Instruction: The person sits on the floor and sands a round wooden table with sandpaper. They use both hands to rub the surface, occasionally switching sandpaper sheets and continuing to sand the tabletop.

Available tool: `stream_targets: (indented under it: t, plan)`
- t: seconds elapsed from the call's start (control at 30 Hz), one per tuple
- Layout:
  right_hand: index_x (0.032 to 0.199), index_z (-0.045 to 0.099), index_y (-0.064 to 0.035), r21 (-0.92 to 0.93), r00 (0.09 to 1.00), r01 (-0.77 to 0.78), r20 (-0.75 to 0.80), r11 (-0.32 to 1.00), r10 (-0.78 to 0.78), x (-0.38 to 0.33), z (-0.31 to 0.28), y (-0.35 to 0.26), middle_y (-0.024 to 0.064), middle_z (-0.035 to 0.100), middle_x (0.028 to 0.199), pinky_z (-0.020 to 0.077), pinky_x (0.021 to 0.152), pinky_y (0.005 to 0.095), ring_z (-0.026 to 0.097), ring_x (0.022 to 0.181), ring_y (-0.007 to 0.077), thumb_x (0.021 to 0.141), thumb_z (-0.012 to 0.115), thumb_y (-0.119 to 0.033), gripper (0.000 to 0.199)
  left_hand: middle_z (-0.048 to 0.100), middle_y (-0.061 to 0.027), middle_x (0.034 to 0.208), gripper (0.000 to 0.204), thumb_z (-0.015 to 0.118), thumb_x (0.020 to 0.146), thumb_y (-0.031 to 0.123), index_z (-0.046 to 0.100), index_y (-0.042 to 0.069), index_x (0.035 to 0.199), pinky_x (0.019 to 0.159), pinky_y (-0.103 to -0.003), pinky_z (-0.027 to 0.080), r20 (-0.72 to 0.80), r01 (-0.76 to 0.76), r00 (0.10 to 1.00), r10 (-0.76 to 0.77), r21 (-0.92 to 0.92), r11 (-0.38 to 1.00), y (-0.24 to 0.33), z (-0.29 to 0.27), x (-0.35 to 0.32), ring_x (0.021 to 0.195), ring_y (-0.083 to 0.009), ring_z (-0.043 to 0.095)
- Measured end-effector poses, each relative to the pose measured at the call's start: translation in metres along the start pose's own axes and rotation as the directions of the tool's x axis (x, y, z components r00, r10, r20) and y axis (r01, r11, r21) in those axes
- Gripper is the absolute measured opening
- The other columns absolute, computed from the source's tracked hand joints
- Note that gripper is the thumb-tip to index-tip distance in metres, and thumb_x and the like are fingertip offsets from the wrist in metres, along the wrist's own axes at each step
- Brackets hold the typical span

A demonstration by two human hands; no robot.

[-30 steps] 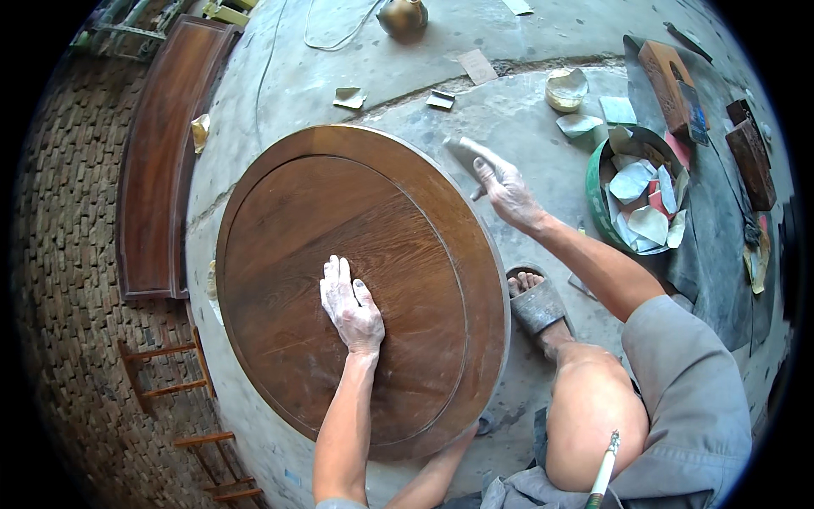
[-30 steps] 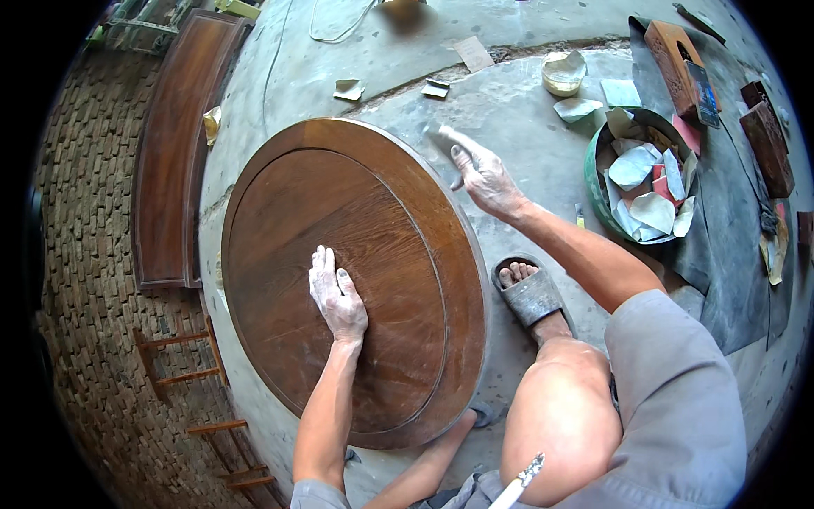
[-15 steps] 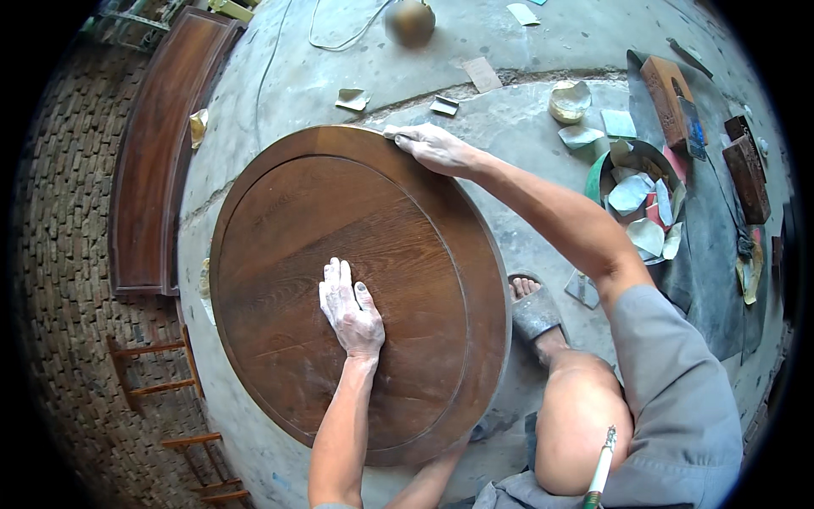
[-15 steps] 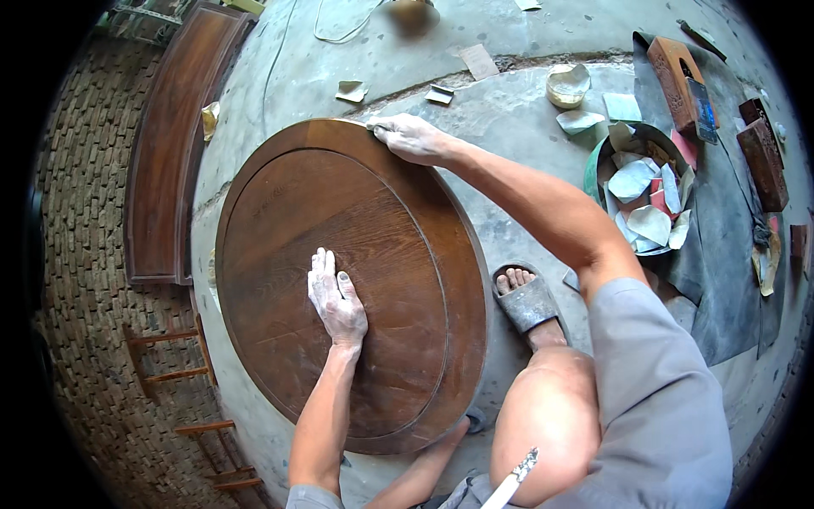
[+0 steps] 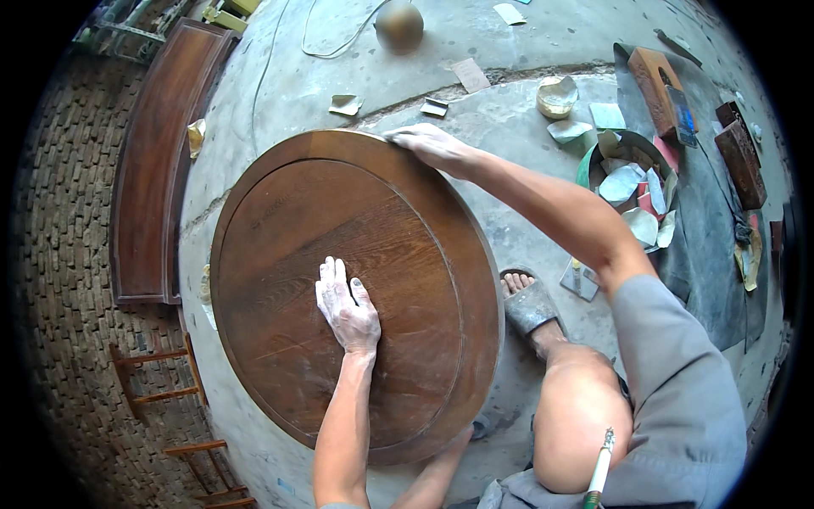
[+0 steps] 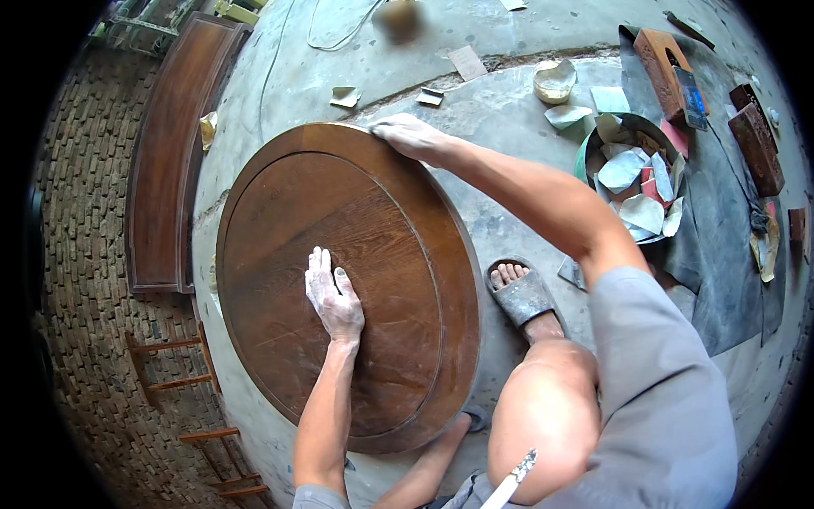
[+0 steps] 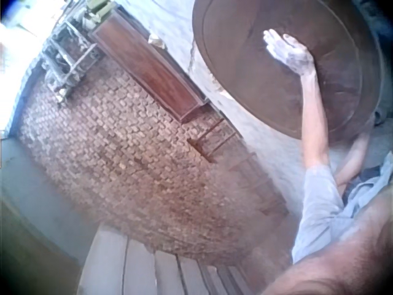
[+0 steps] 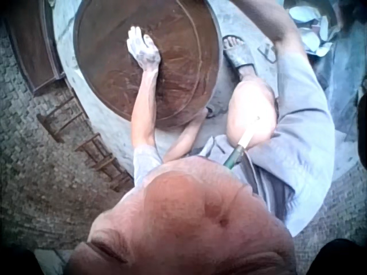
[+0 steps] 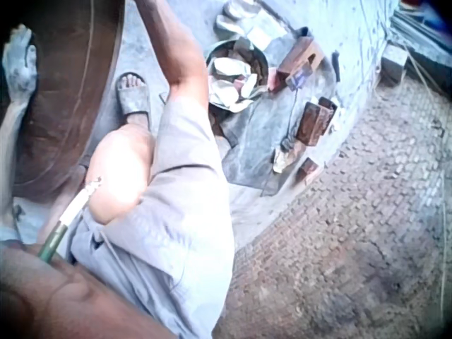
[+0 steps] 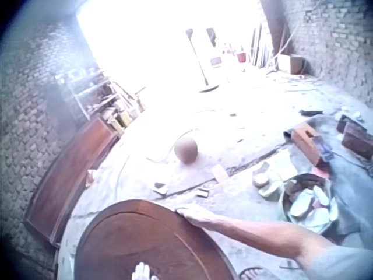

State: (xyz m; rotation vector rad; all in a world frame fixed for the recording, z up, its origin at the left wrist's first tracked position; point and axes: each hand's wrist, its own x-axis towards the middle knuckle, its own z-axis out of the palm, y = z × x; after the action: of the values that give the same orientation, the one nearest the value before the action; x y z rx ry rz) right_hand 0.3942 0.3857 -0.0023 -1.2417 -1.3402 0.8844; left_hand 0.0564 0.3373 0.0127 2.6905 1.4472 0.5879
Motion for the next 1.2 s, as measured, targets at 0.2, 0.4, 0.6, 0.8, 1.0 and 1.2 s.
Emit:
stream_targets:
  t: [0.2,0.4,0.6,0.8,1.0,1.2]
  plan:
    - [0.144,0.054,0.0025,0.181,0.948,-0.309,-0.014,0.934,0.317,-0.119,0.007,-0.038,0.0216,0.059,0.145,0.0373,0.116,0.0362,0.051,0.140,0.0294,0.109,0.044,-0.030,0.049,0.045,-0.0174,0.158,0.046,0.047,0.107,0.021,0.051,-0.001,0.146,0.124,-0.052,0.025,0.026,0.046,0.999,-0.046,0.034,0.998,-0.007,-0.011,-0.005,0.150,-0.0334,0.037]
    - [0.144,0.052,0.0059,0.230,0.962,-0.223,-0.106,0.947,0.252,-0.122,0.005,-0.037,0.0185,0.062,0.143,0.0395,0.110,0.0324,0.056,0.128,0.0240,0.106,0.041,-0.027,0.051,0.045,-0.0177,0.158,0.046,0.047,0.107,0.021,0.051,-0.001,0.147,0.124,-0.052,0.025,0.034,0.011,0.999,-0.011,0.014,1.000,0.001,-0.003,-0.001,0.150,-0.0331,0.037]
    - [0.150,0.043,0.0079,0.074,0.961,-0.257,-0.084,0.964,0.263,-0.163,0.018,-0.045,0.0260,0.042,0.158,0.0255,0.125,0.0376,0.035,0.152,0.0336,0.107,0.041,-0.017,0.049,0.046,-0.0178,0.157,0.046,0.047,0.107,0.022,0.051,-0.001,0.147,0.124,-0.051,0.025,0.030,0.029,0.999,-0.030,0.024,0.999,-0.004,-0.009,-0.005,0.149,-0.0334,0.038]
    - [0.118,0.057,0.0042,-0.088,0.985,0.057,-0.157,0.994,-0.071,-0.032,0.017,-0.004,0.0309,0.063,0.114,0.0478,0.094,0.0449,0.064,0.106,0.0383,0.103,0.042,-0.015,0.029,0.047,-0.0176,0.156,0.046,0.047,0.108,0.023,0.051,0.000,0.147,0.123,-0.050,0.026,0.015,0.010,1.000,-0.010,0.023,1.000,0.002,-0.004,-0.001,0.148,-0.0337,0.040]
    - [0.126,0.057,0.0045,-0.134,0.991,0.054,-0.117,0.990,-0.069,-0.039,0.021,-0.001,0.0333,0.063,0.118,0.0489,0.094,0.0458,0.064,0.107,0.0437,0.106,0.041,-0.018,0.034,0.046,-0.0178,0.157,0.046,0.048,0.107,0.022,0.051,0.000,0.147,0.123,-0.051,0.027,0.017,0.017,1.000,-0.017,0.034,0.999,-0.005,-0.004,-0.005,0.148,-0.0333,0.039]
    - [0.149,0.046,0.0065,-0.067,0.984,-0.111,-0.150,0.992,0.100,-0.199,0.025,-0.054,0.0295,0.045,0.154,0.0298,0.124,0.0416,0.039,0.148,0.0374,0.104,0.047,-0.006,0.046,0.047,-0.0176,0.157,0.046,0.047,0.108,0.024,0.051,0.000,0.147,0.123,-0.050,0.026,0.008,0.012,1.000,-0.013,0.019,1.000,0.001,-0.004,-0.002,0.148,-0.0336,0.039]
